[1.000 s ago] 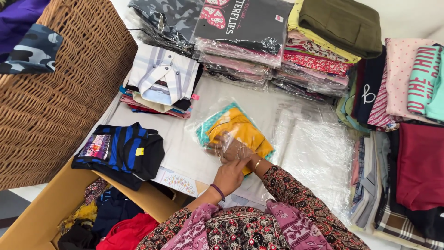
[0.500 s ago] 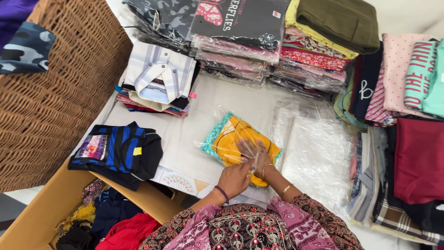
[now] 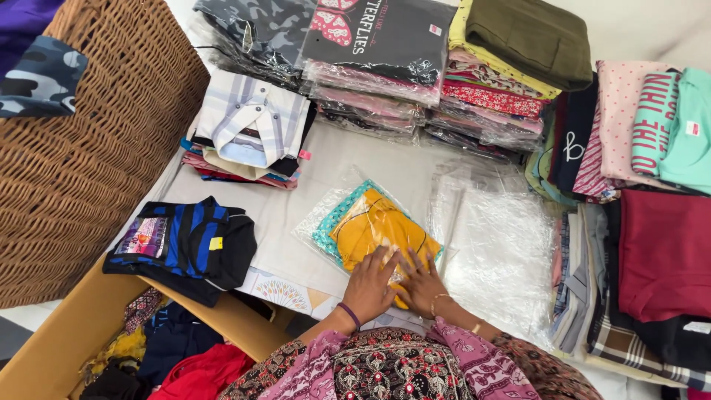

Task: The person folds various clothing items, including shirts and shorts, and places them into clear plastic bags. They then stack the packaged items neatly on a pile on the floor.

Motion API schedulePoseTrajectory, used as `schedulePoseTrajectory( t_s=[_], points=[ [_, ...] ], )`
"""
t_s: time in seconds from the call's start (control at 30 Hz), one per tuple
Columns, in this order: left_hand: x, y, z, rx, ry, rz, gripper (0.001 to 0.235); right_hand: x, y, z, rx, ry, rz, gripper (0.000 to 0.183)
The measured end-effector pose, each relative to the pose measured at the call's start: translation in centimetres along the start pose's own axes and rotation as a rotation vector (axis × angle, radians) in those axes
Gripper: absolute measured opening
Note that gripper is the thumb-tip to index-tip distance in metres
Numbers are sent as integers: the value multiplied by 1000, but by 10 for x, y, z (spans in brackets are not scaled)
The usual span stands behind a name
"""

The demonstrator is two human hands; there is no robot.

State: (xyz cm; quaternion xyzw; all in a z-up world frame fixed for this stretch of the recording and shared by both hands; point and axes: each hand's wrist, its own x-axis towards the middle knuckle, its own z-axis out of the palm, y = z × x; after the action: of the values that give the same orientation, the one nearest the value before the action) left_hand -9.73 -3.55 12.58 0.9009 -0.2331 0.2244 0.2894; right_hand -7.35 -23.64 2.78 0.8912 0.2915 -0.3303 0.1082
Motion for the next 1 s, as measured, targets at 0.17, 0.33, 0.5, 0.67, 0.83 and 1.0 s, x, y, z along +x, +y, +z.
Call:
schedulePoseTrajectory(
  t_s=[0.17,0.33,0.5,0.67,0.83,1.0],
  points=[
    [-39,-24,68,-133,-409,-198,41,59,-11,6,44,520,-90,64],
    [-19,-26,57,-70,-606,-213,41,98,-5,-14,-80,865,-118,72],
    [-10,-58,22,-150,-302,-29,98,37,30,-31,62,245,-56,89],
    [-63,-100,37,77,-795,-81,108,-3,62,-7,85,148,199,82],
    [-97,-91,96,307,-593,91,87,-1,85,30,312,403,261,61],
    [-57,-85,89,264,-599,-4,76,1,121,65,1034,1002,160,59]
  ],
)
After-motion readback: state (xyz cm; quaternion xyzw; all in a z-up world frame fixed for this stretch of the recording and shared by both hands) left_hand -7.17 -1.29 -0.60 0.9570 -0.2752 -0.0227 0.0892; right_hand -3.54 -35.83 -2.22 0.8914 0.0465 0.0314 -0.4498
